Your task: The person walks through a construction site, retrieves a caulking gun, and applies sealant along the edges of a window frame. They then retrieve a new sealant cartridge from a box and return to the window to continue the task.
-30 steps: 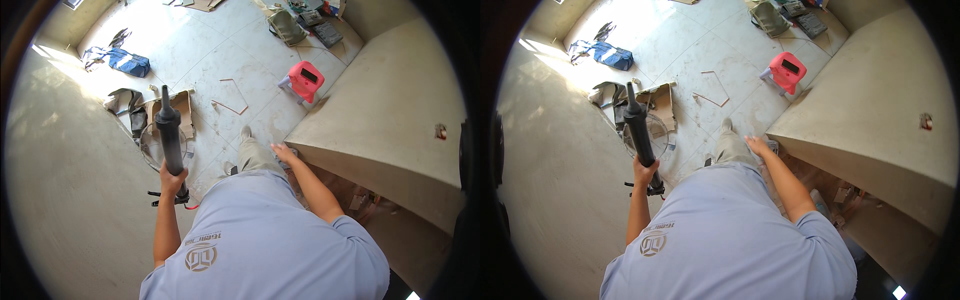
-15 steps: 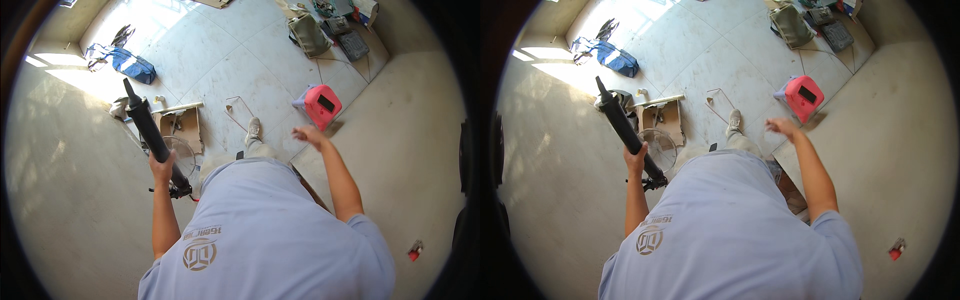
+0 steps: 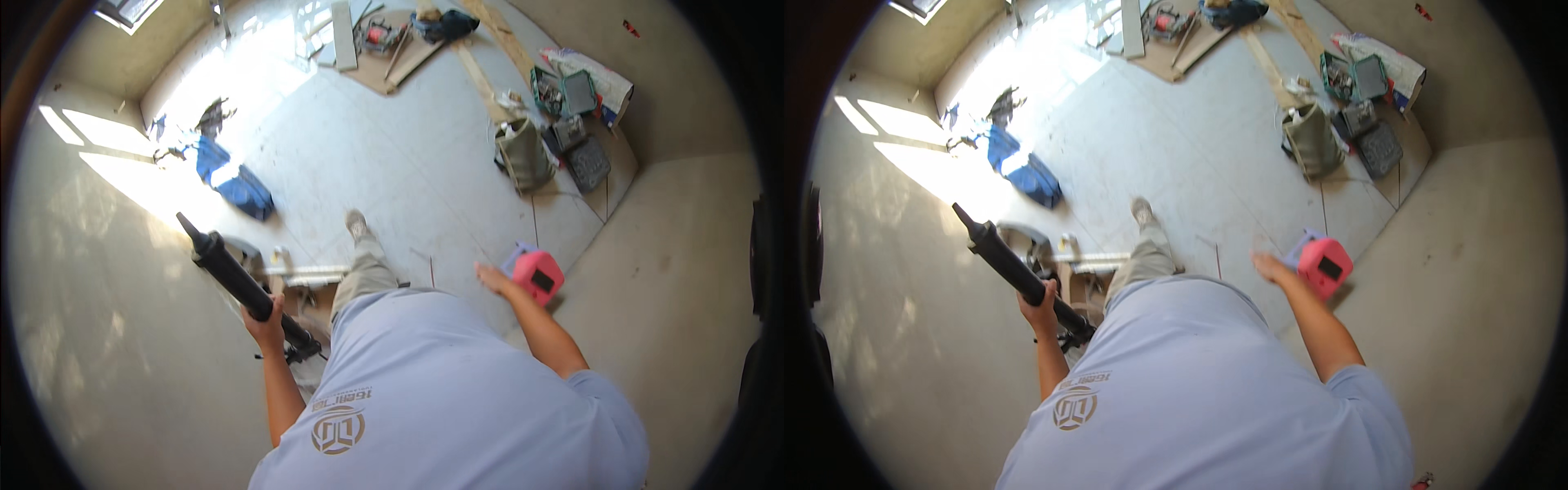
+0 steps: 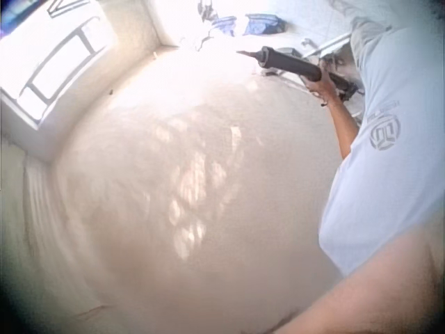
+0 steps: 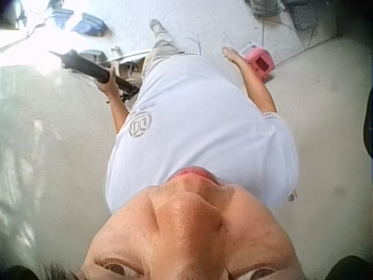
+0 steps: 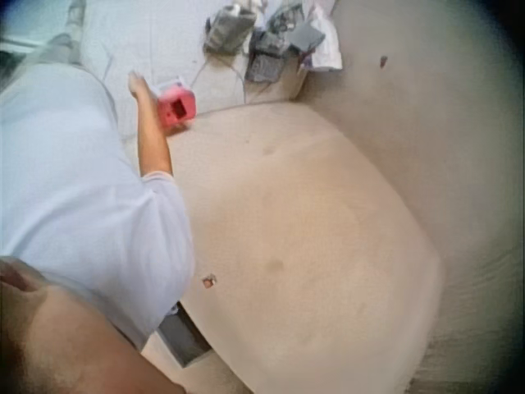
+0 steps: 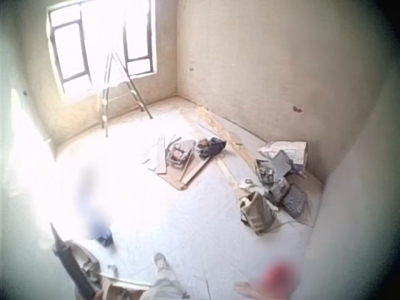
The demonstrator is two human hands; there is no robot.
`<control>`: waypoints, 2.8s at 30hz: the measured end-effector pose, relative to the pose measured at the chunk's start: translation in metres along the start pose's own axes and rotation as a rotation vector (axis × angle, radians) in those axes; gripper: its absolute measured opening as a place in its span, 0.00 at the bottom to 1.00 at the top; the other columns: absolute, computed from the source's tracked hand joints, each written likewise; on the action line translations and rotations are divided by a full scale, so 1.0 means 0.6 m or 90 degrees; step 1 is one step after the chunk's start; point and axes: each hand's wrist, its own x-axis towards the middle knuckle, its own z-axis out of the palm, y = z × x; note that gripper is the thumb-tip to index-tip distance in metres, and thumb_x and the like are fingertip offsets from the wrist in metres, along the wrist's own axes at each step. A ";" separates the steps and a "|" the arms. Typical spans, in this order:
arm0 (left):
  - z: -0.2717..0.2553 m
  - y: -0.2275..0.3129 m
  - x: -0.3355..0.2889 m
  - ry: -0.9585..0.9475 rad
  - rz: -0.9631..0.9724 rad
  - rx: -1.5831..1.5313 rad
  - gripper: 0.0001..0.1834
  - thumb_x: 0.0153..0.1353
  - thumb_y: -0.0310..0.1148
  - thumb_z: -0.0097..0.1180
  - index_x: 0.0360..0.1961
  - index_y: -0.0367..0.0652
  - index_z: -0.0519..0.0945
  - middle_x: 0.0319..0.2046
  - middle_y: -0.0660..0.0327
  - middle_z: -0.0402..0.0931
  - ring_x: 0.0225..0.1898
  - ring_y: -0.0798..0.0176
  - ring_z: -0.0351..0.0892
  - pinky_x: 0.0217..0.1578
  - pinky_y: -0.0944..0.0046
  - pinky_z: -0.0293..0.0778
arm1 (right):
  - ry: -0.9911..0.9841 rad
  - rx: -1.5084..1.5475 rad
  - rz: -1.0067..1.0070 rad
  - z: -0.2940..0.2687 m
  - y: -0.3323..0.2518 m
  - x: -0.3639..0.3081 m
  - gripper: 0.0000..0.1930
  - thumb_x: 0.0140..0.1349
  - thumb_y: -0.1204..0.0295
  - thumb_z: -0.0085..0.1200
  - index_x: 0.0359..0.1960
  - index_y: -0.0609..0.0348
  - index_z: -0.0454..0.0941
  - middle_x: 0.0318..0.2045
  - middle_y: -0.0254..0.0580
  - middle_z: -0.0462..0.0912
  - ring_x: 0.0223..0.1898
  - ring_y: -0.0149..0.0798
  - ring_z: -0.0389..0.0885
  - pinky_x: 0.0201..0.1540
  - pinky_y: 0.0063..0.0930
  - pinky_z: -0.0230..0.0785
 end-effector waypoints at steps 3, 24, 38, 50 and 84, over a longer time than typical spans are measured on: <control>0.043 0.031 0.187 -0.009 0.006 0.009 0.21 0.56 0.25 0.73 0.46 0.38 0.74 0.36 0.62 0.81 0.34 0.70 0.78 0.39 0.67 0.76 | -0.050 -0.010 0.023 0.014 -0.106 -0.011 0.39 0.75 0.40 0.30 0.65 0.66 0.72 0.68 0.62 0.70 0.71 0.52 0.65 0.73 0.42 0.54; 0.403 0.517 1.152 -0.051 -0.236 -0.562 0.22 0.65 0.46 0.60 0.57 0.51 0.75 0.56 0.60 0.79 0.60 0.54 0.76 0.61 0.40 0.71 | 0.052 0.087 -0.385 -0.518 -1.179 0.424 0.46 0.59 0.41 0.63 0.71 0.59 0.65 0.68 0.56 0.70 0.66 0.51 0.71 0.69 0.41 0.63; 0.519 0.566 1.627 -0.241 -0.187 -0.744 0.16 0.60 0.30 0.59 0.50 0.54 0.79 0.61 0.58 0.74 0.68 0.49 0.68 0.66 0.43 0.67 | -0.426 0.301 -0.423 -0.641 -1.779 0.662 0.24 0.72 0.63 0.55 0.65 0.57 0.66 0.53 0.52 0.83 0.41 0.42 0.89 0.44 0.34 0.84; 0.600 0.783 2.137 -0.437 0.004 -0.499 0.25 0.73 0.49 0.53 0.62 0.45 0.69 0.60 0.52 0.75 0.62 0.51 0.75 0.56 0.42 0.78 | -0.242 0.642 -0.700 -0.788 -2.066 0.838 0.36 0.63 0.57 0.65 0.65 0.69 0.67 0.56 0.62 0.81 0.59 0.58 0.80 0.65 0.54 0.68; 1.546 1.125 3.184 -0.833 -0.243 -0.444 0.27 0.69 0.46 0.59 0.60 0.37 0.70 0.60 0.51 0.76 0.61 0.54 0.76 0.62 0.44 0.74 | 0.348 0.650 -0.540 -1.583 -2.635 1.316 0.26 0.69 0.59 0.56 0.56 0.72 0.75 0.41 0.51 0.86 0.31 0.39 0.85 0.43 0.38 0.81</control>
